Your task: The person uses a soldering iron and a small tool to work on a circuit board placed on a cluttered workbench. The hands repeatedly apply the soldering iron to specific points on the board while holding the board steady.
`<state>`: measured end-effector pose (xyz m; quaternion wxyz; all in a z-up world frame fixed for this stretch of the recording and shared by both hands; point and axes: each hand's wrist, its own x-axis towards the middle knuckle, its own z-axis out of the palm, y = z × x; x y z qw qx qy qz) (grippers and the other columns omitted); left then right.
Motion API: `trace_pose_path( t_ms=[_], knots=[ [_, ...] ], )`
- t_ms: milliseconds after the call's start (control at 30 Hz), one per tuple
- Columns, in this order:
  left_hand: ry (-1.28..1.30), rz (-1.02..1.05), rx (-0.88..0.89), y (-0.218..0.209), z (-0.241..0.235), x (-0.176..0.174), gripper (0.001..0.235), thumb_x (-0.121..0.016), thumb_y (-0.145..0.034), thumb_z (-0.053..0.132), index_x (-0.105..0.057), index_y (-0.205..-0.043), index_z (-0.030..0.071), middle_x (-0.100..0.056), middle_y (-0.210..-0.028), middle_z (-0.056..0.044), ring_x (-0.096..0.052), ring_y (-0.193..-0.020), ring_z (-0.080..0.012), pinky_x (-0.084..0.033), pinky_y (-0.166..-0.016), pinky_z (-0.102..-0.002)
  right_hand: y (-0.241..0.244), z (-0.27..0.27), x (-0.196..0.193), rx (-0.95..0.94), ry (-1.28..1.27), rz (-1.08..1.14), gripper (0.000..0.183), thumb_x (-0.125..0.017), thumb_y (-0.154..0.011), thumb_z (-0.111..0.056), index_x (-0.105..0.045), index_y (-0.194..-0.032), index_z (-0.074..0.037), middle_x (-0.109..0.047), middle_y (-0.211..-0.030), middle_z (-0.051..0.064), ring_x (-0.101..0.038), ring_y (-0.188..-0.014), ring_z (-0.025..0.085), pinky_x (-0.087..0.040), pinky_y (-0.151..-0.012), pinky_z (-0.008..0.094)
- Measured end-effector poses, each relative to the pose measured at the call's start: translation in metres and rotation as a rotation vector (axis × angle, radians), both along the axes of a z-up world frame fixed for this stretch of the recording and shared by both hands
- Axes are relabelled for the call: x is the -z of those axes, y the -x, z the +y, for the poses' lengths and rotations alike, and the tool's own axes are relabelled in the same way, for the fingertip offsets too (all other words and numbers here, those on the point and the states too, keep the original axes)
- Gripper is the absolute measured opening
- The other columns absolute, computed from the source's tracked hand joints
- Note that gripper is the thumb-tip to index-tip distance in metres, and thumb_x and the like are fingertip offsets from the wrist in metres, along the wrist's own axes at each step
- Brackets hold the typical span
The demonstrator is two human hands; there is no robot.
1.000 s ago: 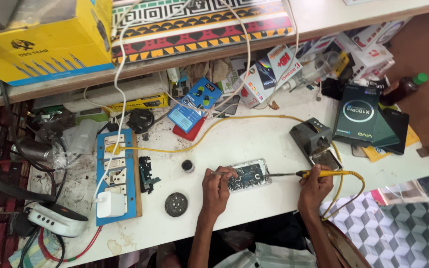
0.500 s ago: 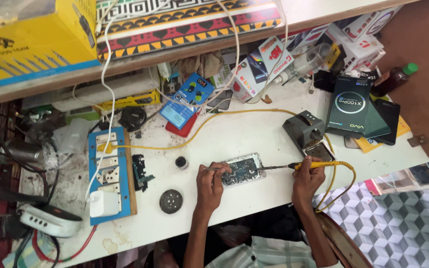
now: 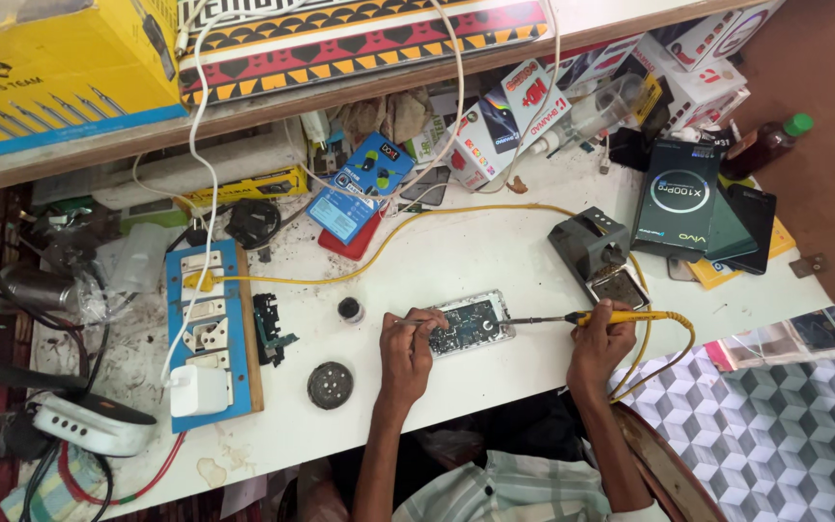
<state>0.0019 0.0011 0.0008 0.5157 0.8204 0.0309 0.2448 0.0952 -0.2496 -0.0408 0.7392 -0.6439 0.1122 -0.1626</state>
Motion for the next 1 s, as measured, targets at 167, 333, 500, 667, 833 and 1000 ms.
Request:
trace_pose_path(
  t_ms=[167, 333, 500, 667, 833, 1000],
  knots=[
    [-0.012, -0.124, 0.007, 0.0, -0.001, 0.0, 0.017, -0.052, -0.098, 0.002, -0.065, -0.086, 0.002, -0.078, -0.094, -0.005, -0.068, -0.079, -0.019, -0.036, -0.08, -0.034, 0.0, 0.001, 0.006, 0.003, -0.001, -0.045, 0.02, -0.055, -0.111, -0.021, -0.051, -0.102, -0.004, -0.047, -0.07, -0.001, -0.039, -0.053, 0.005, -0.034, -0.048, 0.024],
    [-0.027, -0.091, -0.007, -0.001, -0.002, -0.004, 0.019, -0.053, -0.094, -0.001, -0.065, -0.08, 0.003, -0.079, -0.092, -0.005, -0.066, -0.073, -0.019, -0.037, -0.077, -0.035, 0.0, 0.001, 0.005, 0.029, 0.037, -0.064, 0.019, -0.056, -0.109, -0.021, -0.051, -0.102, -0.004, -0.049, -0.07, 0.0, -0.041, -0.053, 0.006, -0.035, -0.047, 0.024],
    [-0.051, -0.127, -0.009, 0.001, -0.003, -0.002, 0.019, -0.055, -0.096, 0.0, -0.061, -0.078, 0.003, -0.08, -0.091, -0.004, -0.063, -0.069, -0.0174, -0.036, -0.077, -0.035, 0.004, 0.0, 0.004, 0.089, 0.051, -0.009, 0.02, -0.056, -0.109, -0.021, -0.052, -0.1, -0.004, -0.051, -0.07, 0.0, -0.042, -0.054, 0.006, -0.035, -0.048, 0.024],
    [-0.027, -0.14, -0.008, 0.001, -0.001, -0.001, 0.018, -0.054, -0.096, 0.0, -0.062, -0.08, 0.004, -0.079, -0.091, -0.003, -0.066, -0.072, -0.0163, -0.035, -0.077, -0.034, 0.008, 0.002, 0.001, 0.062, 0.046, -0.054, 0.02, -0.055, -0.11, -0.021, -0.049, -0.097, -0.006, -0.049, -0.071, -0.001, -0.042, -0.054, 0.006, -0.037, -0.049, 0.023],
    [-0.039, -0.117, -0.009, 0.001, -0.001, -0.003, 0.018, -0.053, -0.096, 0.0, -0.062, -0.081, 0.004, -0.079, -0.093, -0.004, -0.064, -0.071, -0.0172, -0.036, -0.078, -0.034, 0.01, 0.0, -0.003, 0.046, 0.058, -0.066, 0.02, -0.054, -0.111, -0.022, -0.049, -0.098, -0.007, -0.047, -0.071, -0.001, -0.041, -0.055, 0.006, -0.038, -0.049, 0.023],
    [-0.032, -0.152, 0.015, 0.002, -0.001, -0.002, 0.016, -0.053, -0.098, 0.001, -0.063, -0.085, 0.002, -0.078, -0.093, -0.006, -0.067, -0.075, -0.0169, -0.035, -0.078, -0.034, 0.01, 0.003, -0.004, 0.081, 0.068, -0.004, 0.017, -0.055, -0.108, -0.021, -0.051, -0.1, -0.007, -0.05, -0.07, -0.001, -0.044, -0.053, 0.006, -0.038, -0.047, 0.024]
  ],
)
